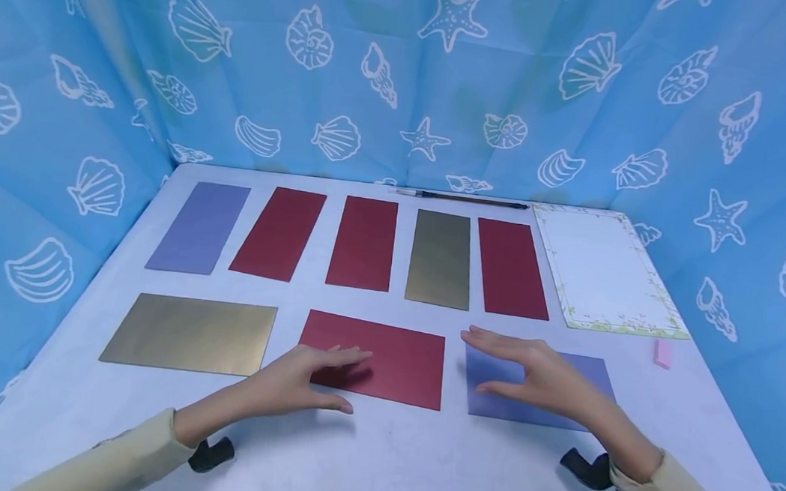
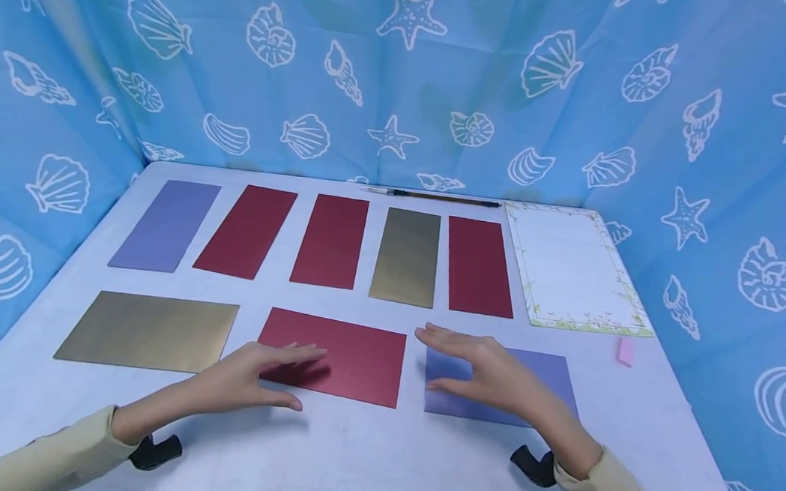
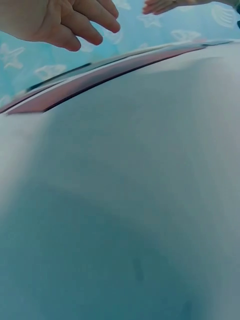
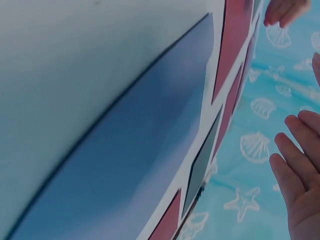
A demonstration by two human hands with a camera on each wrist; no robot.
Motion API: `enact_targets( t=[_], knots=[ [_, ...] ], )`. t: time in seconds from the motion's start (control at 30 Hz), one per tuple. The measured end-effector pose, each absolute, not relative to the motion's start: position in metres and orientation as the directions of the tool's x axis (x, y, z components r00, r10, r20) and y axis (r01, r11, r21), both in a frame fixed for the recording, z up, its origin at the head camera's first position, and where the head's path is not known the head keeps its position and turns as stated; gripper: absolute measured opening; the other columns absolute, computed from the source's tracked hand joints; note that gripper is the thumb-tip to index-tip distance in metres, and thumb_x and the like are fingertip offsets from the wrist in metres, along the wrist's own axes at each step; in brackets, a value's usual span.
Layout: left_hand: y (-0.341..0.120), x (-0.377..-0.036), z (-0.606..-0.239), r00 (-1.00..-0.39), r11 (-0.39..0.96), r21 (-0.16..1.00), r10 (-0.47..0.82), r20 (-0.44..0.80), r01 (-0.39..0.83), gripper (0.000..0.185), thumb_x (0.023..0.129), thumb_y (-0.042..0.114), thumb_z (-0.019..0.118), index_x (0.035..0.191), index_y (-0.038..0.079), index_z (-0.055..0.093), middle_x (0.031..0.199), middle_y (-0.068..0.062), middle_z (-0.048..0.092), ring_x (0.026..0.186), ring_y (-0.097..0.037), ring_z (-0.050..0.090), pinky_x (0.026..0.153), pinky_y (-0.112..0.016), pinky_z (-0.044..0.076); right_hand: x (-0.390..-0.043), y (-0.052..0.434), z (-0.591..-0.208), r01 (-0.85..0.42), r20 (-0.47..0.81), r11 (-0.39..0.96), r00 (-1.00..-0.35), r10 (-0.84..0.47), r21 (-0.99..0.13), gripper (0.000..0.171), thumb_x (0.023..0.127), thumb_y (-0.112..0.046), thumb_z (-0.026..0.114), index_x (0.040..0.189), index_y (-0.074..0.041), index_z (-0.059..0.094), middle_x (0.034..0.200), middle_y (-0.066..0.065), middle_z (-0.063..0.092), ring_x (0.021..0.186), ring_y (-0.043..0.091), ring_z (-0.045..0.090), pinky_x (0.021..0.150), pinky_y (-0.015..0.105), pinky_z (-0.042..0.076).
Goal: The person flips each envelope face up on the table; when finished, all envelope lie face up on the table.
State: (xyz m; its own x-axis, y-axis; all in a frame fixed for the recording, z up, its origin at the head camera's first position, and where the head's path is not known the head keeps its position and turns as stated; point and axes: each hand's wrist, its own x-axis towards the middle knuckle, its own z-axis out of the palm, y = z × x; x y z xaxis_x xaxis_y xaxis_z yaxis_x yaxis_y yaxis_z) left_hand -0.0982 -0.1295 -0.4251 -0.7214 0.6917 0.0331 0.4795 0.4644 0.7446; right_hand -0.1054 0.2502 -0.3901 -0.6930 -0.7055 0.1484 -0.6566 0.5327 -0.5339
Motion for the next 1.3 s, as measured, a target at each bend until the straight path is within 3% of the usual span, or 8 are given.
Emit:
enact_targets(
  t=[0.2, 0.33, 0.47, 0.7, 1.03, 1.3],
  knots=[
    [-0.152, -0.098, -0.428, -0.786, 0.561, 0.687, 0.617, 0.026, 0.463, 0.074, 0.076, 0.05, 0.077, 0.141, 0.023, 0.052, 0.136, 0.005, 0.056, 0.127, -0.015, 0.05, 0.097, -0.038, 0.046, -0.113, 0.232, -0.395, -0.674, 0.091, 0.504, -0.642, -0.761, -0.541, 0.069, 0.083, -0.035, 0.076, 0.143, -0.013, 0.049, 0.142, 0.006, 0.05, 0.129, 0.025, 0.047, 0.09, 0.038, 0.049],
    [-0.164, -0.099, -0.429, -0.809, 0.602, 0.648, 0.586, 0.037, 0.466, 0.074, 0.076, 0.045, 0.079, 0.14, 0.021, 0.053, 0.133, 0.002, 0.059, 0.12, -0.018, 0.055, 0.091, -0.036, 0.05, -0.116, 0.222, -0.399, -0.686, 0.069, 0.486, -0.612, -0.787, -0.541, 0.07, 0.082, -0.032, 0.078, 0.141, -0.007, 0.05, 0.142, 0.008, 0.051, 0.129, 0.027, 0.048, 0.09, 0.038, 0.05],
    [-0.173, -0.102, -0.432, -0.805, 0.61, 0.629, 0.591, 0.044, 0.482, 0.073, 0.076, 0.043, 0.08, 0.139, 0.017, 0.054, 0.13, -0.001, 0.061, 0.117, -0.021, 0.058, 0.088, -0.036, 0.051, -0.118, 0.213, -0.404, -0.705, 0.055, 0.474, -0.585, -0.809, -0.528, 0.069, 0.081, -0.03, 0.079, 0.139, -0.006, 0.052, 0.14, 0.008, 0.052, 0.128, 0.026, 0.049, 0.09, 0.038, 0.049],
    [-0.185, -0.11, -0.436, -0.793, 0.636, 0.586, 0.608, 0.02, 0.502, 0.074, 0.075, 0.036, 0.083, 0.14, 0.015, 0.053, 0.137, -0.007, 0.056, 0.127, -0.033, 0.049, 0.095, -0.044, 0.045, -0.122, 0.199, -0.412, -0.719, 0.01, 0.476, -0.557, -0.83, -0.506, 0.071, 0.079, -0.035, 0.08, 0.139, -0.007, 0.053, 0.137, 0.005, 0.055, 0.128, 0.023, 0.049, 0.091, 0.038, 0.049],
    [-0.184, -0.118, -0.438, -0.775, 0.611, 0.587, 0.631, 0.045, 0.531, 0.076, 0.075, 0.027, 0.084, 0.141, 0.011, 0.051, 0.141, -0.009, 0.052, 0.133, -0.03, 0.043, 0.1, -0.045, 0.04, -0.125, 0.194, -0.419, -0.696, -0.041, 0.496, -0.56, -0.828, -0.519, 0.072, 0.08, -0.034, 0.079, 0.14, -0.006, 0.051, 0.139, 0.006, 0.053, 0.13, 0.024, 0.046, 0.093, 0.038, 0.048],
    [-0.184, -0.118, -0.439, -0.776, 0.639, 0.528, 0.628, 0.063, 0.56, 0.07, 0.075, 0.027, 0.085, 0.137, 0.011, 0.056, 0.128, -0.006, 0.062, 0.107, -0.019, 0.061, 0.082, -0.028, 0.053, -0.126, 0.194, -0.424, -0.673, -0.067, 0.502, -0.561, -0.825, -0.544, 0.071, 0.08, -0.034, 0.079, 0.139, -0.006, 0.052, 0.139, 0.007, 0.053, 0.131, 0.024, 0.045, 0.095, 0.036, 0.047]
  ],
)
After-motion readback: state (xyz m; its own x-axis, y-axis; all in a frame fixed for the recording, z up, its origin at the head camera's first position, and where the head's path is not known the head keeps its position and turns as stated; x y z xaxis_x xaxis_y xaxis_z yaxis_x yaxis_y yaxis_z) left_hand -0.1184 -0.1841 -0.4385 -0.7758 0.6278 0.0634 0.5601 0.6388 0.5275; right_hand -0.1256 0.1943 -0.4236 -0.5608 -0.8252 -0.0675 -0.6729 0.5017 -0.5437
